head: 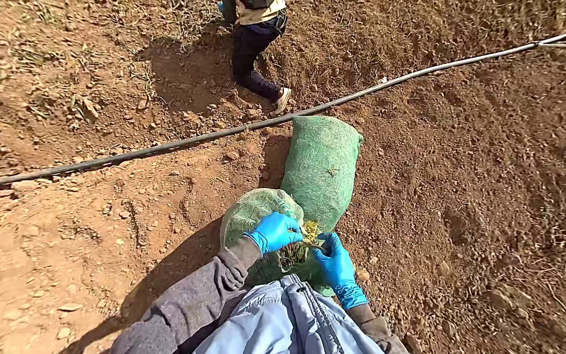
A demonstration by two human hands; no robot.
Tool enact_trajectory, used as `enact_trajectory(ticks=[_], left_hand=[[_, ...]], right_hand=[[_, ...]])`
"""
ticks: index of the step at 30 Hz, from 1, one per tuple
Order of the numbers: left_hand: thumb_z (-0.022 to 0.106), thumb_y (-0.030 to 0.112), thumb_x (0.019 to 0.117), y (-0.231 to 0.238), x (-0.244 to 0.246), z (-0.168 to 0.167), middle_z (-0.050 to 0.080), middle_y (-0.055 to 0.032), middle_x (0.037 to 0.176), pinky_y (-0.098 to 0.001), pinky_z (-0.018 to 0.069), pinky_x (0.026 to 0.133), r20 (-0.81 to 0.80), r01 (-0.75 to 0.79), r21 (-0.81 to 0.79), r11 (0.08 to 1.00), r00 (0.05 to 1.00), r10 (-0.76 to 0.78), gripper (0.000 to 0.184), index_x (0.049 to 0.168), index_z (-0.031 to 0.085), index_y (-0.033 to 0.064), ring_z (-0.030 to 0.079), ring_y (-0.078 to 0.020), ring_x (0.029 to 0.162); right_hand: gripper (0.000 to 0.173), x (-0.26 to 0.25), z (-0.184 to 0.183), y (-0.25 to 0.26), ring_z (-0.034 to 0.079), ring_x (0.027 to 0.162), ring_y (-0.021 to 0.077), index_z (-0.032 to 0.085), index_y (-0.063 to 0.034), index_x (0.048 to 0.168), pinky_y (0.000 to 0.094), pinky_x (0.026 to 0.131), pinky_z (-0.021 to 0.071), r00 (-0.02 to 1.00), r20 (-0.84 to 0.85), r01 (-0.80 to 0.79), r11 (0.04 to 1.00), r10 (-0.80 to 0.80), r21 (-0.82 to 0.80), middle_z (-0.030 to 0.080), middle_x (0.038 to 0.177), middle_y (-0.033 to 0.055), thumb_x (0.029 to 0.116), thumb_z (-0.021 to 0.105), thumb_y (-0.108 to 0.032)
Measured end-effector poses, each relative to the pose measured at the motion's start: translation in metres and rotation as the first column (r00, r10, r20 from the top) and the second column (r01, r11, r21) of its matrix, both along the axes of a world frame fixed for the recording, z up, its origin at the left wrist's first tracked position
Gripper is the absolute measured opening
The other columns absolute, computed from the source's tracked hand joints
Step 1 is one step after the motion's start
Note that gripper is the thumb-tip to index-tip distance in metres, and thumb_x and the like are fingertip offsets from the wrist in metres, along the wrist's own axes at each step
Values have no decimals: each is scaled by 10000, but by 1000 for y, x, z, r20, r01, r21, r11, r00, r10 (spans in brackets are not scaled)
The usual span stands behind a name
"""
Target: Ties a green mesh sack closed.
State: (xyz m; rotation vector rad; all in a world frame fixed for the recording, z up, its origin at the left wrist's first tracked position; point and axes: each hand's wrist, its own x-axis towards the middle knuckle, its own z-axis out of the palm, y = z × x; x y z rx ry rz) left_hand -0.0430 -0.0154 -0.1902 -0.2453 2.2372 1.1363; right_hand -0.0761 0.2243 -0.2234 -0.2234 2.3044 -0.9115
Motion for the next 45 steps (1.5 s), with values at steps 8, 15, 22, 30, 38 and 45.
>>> enact_trajectory(ticks=[8,15,22,30,38,45], left_hand=[[686,392,989,31,-9,13,747,38,923,-408,567,849,-93,-224,126,967,967,236,213,987,778,200,695,-94,886],[575,400,1038,35,-22,16,731,-99,1022,-501,541,923,86,12,54,998,996,-16,350,1086,742,96,695,-237,980],[684,451,963,33,-4,9,760,5,1038,-480,539,953,71,-52,34,998,996,49,275,1030,797,210,697,-146,1026],[595,366,1023,41,7,-6,693,-69,1094,-393,508,991,-87,-63,154,986,993,77,315,1066,747,94,648,-165,1081],[544,163,1073,48,-2,-8,708,-75,893,-256,526,650,239,-666,540,514,707,666,227,1028,699,3,636,-118,703],[598,152,1051,17,-47,27,750,-56,942,-307,589,814,-121,-594,499,631,673,729,168,1030,710,29,706,-126,825]], right_hand=[[89,24,-13,7,721,724,166,756,-168,880,426,578,584,773,-609,-250,968,176,-37,734,831,5,862,675,-135],[100,32,-29,17,719,727,146,772,-182,899,387,572,583,729,-683,-137,985,31,-101,738,845,-7,859,682,-163],[135,32,-37,19,694,727,128,797,-237,937,355,580,574,743,-668,-197,969,47,-151,717,858,-16,906,677,-187],[187,34,-34,18,698,765,131,821,-264,1032,352,617,588,762,-634,-297,941,131,-163,727,917,8,964,652,-217],[239,37,-8,1,732,819,314,766,-157,1015,530,639,591,734,-317,-543,799,601,258,723,1004,126,1003,535,-217],[351,32,-19,9,691,1110,237,742,-279,1215,535,925,560,847,154,-531,822,508,207,695,1265,40,1015,526,-470]])
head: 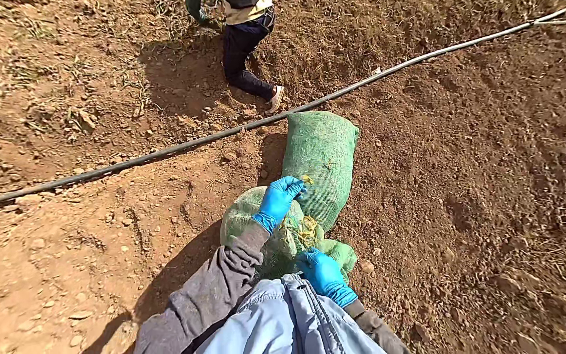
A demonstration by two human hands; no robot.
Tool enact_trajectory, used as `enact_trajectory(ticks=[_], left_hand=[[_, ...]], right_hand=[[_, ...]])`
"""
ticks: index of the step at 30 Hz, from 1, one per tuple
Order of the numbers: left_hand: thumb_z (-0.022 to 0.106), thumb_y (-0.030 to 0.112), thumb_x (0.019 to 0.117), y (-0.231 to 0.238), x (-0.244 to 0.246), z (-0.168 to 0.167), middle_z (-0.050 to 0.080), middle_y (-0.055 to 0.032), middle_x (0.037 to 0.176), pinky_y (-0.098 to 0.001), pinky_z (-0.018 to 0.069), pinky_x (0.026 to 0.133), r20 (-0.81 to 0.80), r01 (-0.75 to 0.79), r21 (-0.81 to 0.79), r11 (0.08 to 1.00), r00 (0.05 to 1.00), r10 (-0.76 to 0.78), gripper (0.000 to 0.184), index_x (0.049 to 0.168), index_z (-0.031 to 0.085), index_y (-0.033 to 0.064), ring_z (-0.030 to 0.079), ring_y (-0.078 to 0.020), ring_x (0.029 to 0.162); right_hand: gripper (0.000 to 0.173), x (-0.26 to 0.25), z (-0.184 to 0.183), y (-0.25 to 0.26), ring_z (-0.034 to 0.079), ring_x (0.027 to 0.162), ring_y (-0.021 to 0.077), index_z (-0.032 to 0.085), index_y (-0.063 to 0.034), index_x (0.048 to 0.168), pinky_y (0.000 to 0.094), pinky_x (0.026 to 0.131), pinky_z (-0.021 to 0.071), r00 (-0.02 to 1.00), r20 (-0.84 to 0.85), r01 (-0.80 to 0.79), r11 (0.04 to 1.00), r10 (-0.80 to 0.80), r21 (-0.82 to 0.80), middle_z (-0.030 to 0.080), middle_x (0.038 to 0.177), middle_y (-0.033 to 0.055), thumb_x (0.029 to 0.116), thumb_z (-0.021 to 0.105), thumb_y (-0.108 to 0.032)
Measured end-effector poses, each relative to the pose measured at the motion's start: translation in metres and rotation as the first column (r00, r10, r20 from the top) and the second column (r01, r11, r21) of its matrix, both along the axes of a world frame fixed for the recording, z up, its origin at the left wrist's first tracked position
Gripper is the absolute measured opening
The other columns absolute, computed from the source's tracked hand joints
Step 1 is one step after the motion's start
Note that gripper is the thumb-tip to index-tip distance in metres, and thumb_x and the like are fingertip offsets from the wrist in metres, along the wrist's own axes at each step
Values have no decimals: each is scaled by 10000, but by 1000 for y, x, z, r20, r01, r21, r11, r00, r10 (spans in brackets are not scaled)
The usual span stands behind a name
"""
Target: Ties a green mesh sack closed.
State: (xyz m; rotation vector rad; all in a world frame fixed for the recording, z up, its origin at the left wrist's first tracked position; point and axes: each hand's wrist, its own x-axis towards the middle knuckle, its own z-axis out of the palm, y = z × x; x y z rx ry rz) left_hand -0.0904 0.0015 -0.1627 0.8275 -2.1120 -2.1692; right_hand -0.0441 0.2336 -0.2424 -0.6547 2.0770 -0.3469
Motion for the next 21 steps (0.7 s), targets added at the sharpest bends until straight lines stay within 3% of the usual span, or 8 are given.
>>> enact_trajectory(ticks=[3,6,8,10,12,14,17,21], left_hand=[[608,335,1048,-30,-3,-3,724,-61,1027,-464,539,940,237,281,-269,921,946,-220,272,1065,743,99,685,-185,980],[434,403,1110,-35,21,-6,731,-93,791,-392,601,781,217,364,40,930,906,-364,516,932,701,-1,720,-183,742],[404,417,1115,-31,49,-12,676,-99,664,-361,597,685,161,366,248,897,898,-410,575,841,661,-18,690,-193,626],[452,455,1096,-27,76,-30,626,-62,619,-301,583,538,248,379,315,870,852,-461,528,857,635,21,648,-157,521],[450,546,1071,-21,98,-49,601,-24,667,-261,489,459,431,433,208,877,765,-479,533,931,659,75,555,-111,476],[422,591,1062,-15,113,-62,627,-22,780,-337,517,609,560,516,59,854,691,-457,553,1067,712,120,576,-135,604],[436,591,1055,-7,124,-68,712,-73,900,-458,562,835,639,558,-99,824,670,-377,571,1070,723,98,692,-202,821],[463,672,1004,-4,124,-64,730,-124,1075,-539,516,974,710,675,-162,720,586,-390,636,1143,725,109,690,-282,1060]], right_hand=[[413,-6,7,5,691,1081,200,781,-187,1065,484,932,556,987,-67,144,988,-148,-55,716,1180,34,994,548,-521],[476,-12,14,9,690,1077,199,782,-154,1043,481,942,549,959,-126,252,967,-255,-44,722,1157,36,1002,528,-554],[370,-15,18,7,699,1035,169,776,-198,1073,463,896,566,924,-202,309,946,-323,-101,728,1128,3,990,578,-499],[310,-18,22,0,704,1026,137,753,-259,1182,435,868,585,897,-266,310,931,-354,-195,731,1138,-33,969,616,-439],[341,-21,27,-14,710,1025,144,729,-266,1259,442,865,591,908,-270,253,932,-321,-259,732,1158,-30,962,635,-404],[340,-24,29,-31,706,1045,144,726,-275,1264,452,894,584,958,-210,141,958,-196,-249,735,1161,-38,962,621,-389],[381,-25,24,-62,696,1110,238,685,-289,1318,547,902,563,990,-127,-83,989,68,-120,695,1289,7,944,624,-331],[532,-27,-4,-84,691,1078,335,607,-389,1413,601,824,573,951,-210,-237,971,228,-18,616,1391,87,931,610,-165]])
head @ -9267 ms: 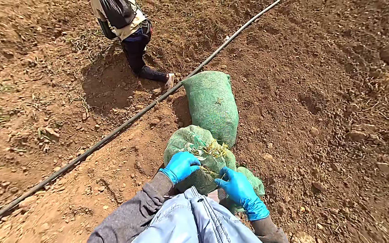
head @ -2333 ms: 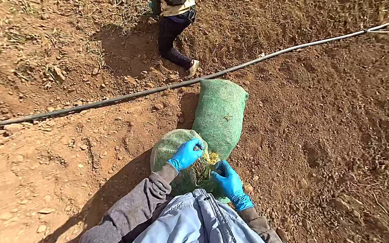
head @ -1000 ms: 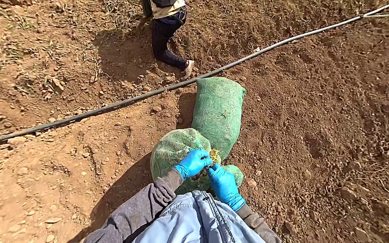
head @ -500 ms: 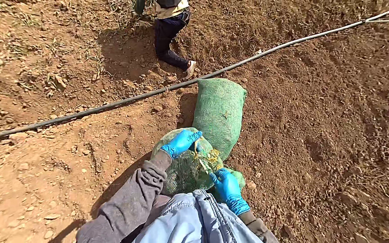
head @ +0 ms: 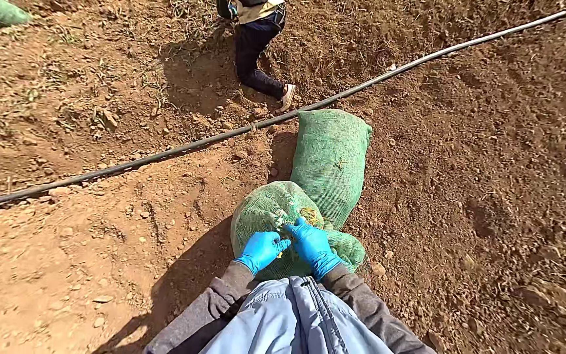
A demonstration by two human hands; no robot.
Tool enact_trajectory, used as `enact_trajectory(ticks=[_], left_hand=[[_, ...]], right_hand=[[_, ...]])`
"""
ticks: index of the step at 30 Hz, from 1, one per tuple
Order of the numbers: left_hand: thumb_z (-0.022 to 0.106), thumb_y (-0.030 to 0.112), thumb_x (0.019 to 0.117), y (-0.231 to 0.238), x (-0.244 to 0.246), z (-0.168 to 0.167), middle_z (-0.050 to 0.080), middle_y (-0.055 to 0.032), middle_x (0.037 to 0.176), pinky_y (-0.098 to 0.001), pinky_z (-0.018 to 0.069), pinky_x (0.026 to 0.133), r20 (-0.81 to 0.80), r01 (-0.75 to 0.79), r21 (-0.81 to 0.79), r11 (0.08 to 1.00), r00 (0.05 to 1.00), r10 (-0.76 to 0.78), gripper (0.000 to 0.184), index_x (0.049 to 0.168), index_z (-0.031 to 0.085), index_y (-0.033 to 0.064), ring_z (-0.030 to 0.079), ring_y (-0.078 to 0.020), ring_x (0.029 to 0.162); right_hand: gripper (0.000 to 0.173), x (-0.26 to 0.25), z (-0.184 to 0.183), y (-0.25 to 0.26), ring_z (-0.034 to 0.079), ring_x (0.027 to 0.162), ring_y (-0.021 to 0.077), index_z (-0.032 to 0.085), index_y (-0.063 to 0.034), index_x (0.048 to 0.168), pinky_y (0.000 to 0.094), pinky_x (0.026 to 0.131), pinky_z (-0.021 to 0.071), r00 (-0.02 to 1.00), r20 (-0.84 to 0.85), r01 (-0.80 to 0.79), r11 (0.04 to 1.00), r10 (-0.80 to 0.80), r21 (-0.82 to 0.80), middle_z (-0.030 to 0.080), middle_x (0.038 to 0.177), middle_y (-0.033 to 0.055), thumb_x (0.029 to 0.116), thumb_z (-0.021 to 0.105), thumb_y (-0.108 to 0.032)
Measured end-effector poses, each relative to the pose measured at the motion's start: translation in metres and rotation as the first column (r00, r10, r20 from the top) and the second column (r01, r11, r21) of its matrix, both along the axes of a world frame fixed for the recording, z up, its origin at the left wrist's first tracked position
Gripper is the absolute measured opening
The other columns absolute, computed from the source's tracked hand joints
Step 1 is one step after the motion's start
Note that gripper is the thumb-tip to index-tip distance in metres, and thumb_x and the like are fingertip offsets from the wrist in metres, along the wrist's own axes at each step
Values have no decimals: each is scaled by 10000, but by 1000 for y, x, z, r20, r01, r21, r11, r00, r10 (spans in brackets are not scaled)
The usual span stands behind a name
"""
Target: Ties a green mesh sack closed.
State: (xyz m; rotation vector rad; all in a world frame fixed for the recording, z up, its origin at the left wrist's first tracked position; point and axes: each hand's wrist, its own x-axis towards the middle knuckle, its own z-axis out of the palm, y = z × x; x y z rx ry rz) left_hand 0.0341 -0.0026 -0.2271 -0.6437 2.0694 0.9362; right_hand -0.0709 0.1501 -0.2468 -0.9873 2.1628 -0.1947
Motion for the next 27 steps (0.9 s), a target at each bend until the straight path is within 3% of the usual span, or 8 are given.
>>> enact_trajectory(ticks=[3,7,11,13,16,20,24,27], left_hand=[[437,712,992,-1,2,-2,732,-109,1127,-557,510,996,39,83,-21,996,996,-82,664,1174,727,144,684,-282,1116],[490,603,1011,2,6,-4,722,-129,1191,-579,492,1025,118,141,-81,987,984,-131,574,1274,681,130,671,-317,1164],[641,552,928,16,-1,-15,570,-150,1473,-581,436,1118,150,-24,-96,995,988,38,789,1564,422,141,549,-336,1360],[714,434,890,28,-6,-25,532,-174,1502,-544,423,1145,94,-169,-61,984,980,174,852,1578,363,73,522,-322,1389],[618,217,955,48,-13,-36,458,-208,1557,-480,403,1181,42,-240,-85,967,969,244,775,1593,250,-24,484,-305,1430],[505,266,1071,58,-12,-48,602,-171,1428,-492,448,1136,-45,-449,-78,890,893,447,495,1519,453,63,581,-295,1336],[493,194,1047,44,2,-54,674,-138,1317,-474,468,1106,-100,-560,67,826,819,564,354,1349,641,86,622,-251,1269],[474,210,1048,35,13,-41,714,-113,1209,-470,502,1036,-96,-580,46,813,808,582,344,1304,683,114,665,-234,1163]], right_hand=[[505,-6,-12,-6,694,1068,362,656,-374,1357,608,830,571,999,-7,-50,999,50,0,613,1398,112,982,508,-70],[486,-13,-18,-6,679,1112,348,686,-369,1315,607,887,557,990,54,-128,990,131,-52,630,1372,90,997,485,-61],[519,-15,-14,-13,671,1096,428,630,-320,1393,646,855,554,992,98,-87,991,77,106,519,1496,179,945,551,-71],[540,-18,-9,-17,638,1163,422,616,-300,1409,655,892,537,985,171,-70,981,39,180,527,1471,192,888,659,-163],[527,-24,-5,-18,608,1242,376,632,-261,1392,647,955,512,971,235,-77,977,29,197,587,1412,163,869,689,-219],[507,-32,-3,-14,608,1270,332,639,-253,1392,627,999,499,958,282,-104,978,50,180,639,1379,109,903,598,-124],[529,-33,-7,-11,609,1268,337,634,-271,1392,639,997,493,957,273,-152,971,98,184,636,1388,102,889,595,-111],[578,-29,-3,-14,620,1231,377,590,-288,1436,655,935,519,965,219,-200,949,147,245,598,1416,135,889,591,-104]])
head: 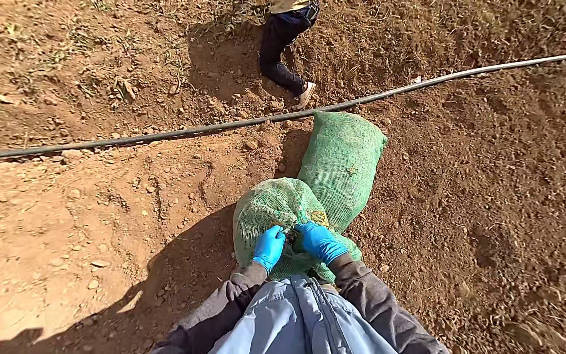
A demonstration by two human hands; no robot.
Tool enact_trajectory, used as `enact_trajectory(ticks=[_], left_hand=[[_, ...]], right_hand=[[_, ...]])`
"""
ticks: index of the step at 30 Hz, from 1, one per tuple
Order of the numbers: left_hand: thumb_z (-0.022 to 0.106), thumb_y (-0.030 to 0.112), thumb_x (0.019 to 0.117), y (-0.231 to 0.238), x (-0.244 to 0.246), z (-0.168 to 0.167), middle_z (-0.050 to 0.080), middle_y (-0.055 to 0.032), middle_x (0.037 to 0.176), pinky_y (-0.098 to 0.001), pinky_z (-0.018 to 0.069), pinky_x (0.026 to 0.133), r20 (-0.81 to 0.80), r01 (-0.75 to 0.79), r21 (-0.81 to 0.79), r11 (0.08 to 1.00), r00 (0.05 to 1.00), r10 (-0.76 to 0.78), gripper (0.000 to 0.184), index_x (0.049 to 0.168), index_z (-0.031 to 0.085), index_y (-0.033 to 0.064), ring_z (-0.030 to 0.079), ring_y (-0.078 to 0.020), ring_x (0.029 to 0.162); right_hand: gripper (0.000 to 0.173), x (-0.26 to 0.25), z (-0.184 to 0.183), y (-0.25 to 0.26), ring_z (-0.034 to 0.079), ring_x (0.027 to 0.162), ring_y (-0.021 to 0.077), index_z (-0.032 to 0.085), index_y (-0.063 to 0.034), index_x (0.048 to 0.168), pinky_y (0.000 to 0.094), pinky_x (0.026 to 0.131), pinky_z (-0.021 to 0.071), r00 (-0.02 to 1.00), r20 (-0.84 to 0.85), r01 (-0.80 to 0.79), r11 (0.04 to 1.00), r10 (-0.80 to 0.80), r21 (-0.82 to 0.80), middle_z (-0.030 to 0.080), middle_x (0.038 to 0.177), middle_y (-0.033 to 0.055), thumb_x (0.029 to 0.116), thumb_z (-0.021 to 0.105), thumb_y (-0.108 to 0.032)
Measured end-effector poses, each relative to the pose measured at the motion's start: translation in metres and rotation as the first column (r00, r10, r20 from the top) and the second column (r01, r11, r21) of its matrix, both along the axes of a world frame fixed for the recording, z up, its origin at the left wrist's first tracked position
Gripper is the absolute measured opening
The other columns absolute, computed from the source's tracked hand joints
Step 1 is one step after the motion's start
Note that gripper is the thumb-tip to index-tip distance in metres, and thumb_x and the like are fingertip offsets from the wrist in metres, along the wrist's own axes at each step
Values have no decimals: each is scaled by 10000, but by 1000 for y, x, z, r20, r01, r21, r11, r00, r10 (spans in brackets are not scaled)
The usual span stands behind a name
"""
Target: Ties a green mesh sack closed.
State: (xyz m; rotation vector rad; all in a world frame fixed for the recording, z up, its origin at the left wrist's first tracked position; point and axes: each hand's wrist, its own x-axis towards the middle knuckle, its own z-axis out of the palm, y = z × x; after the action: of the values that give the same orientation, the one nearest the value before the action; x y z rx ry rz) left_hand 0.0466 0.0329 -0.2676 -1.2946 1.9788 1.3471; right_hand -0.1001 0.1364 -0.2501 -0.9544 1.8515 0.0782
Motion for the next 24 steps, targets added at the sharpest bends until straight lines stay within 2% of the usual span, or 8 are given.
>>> enact_trajectory(ticks=[5,8,10,12,14,17,20,24], left_hand=[[473,333,1085,-17,26,5,716,-111,1207,-460,499,1060,-60,-24,-10,1000,998,23,365,1287,681,110,668,-215,1170],[647,463,991,-23,36,11,741,-38,1085,-436,535,998,-120,-102,-10,995,988,100,351,1126,741,153,688,-149,1072],[737,471,921,-27,38,21,747,-4,1034,-426,549,963,-100,-153,-28,988,984,150,327,1073,751,182,695,-126,1027],[739,445,927,-29,39,26,750,2,1032,-426,551,961,-117,-201,-40,979,974,195,296,1074,757,188,695,-119,1026],[710,429,961,-33,40,28,756,-2,1070,-429,546,993,-156,-247,-17,969,958,242,287,1095,769,182,695,-115,1062],[663,419,998,-36,42,26,758,18,1037,-396,555,972,-227,-228,16,973,947,226,271,1065,773,181,698,-87,1020],[614,411,1025,-36,43,23,754,32,989,-343,556,921,-286,-134,59,989,947,145,287,1055,770,172,694,-62,959],[643,388,1018,-34,47,25,753,31,935,-328,571,885,-329,-210,17,978,922,204,262,1024,774,161,698,-55,898]], right_hand=[[539,-7,4,0,648,1169,388,638,-306,1382,660,895,533,996,-94,-2,1000,3,13,612,1392,136,873,626,-131],[517,-12,9,-2,663,1130,365,663,-311,1327,655,859,542,993,-113,25,999,-28,-31,645,1328,114,817,697,-236],[496,-8,16,-8,673,1101,349,670,-291,1294,640,846,551,989,-137,53,997,-60,-54,652,1301,110,806,722,-359],[509,2,26,-14,682,1081,372,639,-257,1350,629,852,559,979,-185,65,993,-83,-101,631,1328,149,871,702,-418],[449,18,34,-15,702,1032,370,629,-243,1374,602,809,576,960,-258,41,969,-105,-242,645,1313,157,945,642,-375],[354,45,26,-10,734,928,302,695,-271,1308,542,706,598,935,-329,-39,883,-133,-468,721,1147,104,978,579,-331],[356,52,25,-14,724,1009,305,690,-260,1310,560,782,586,964,-240,15,918,-119,-397,719,1179,91,1010,540,-380],[426,31,25,-6,690,1079,252,739,-169,1117,527,911,553,999,10,39,926,-38,-376,713,1150,72,1030,497,-508]])
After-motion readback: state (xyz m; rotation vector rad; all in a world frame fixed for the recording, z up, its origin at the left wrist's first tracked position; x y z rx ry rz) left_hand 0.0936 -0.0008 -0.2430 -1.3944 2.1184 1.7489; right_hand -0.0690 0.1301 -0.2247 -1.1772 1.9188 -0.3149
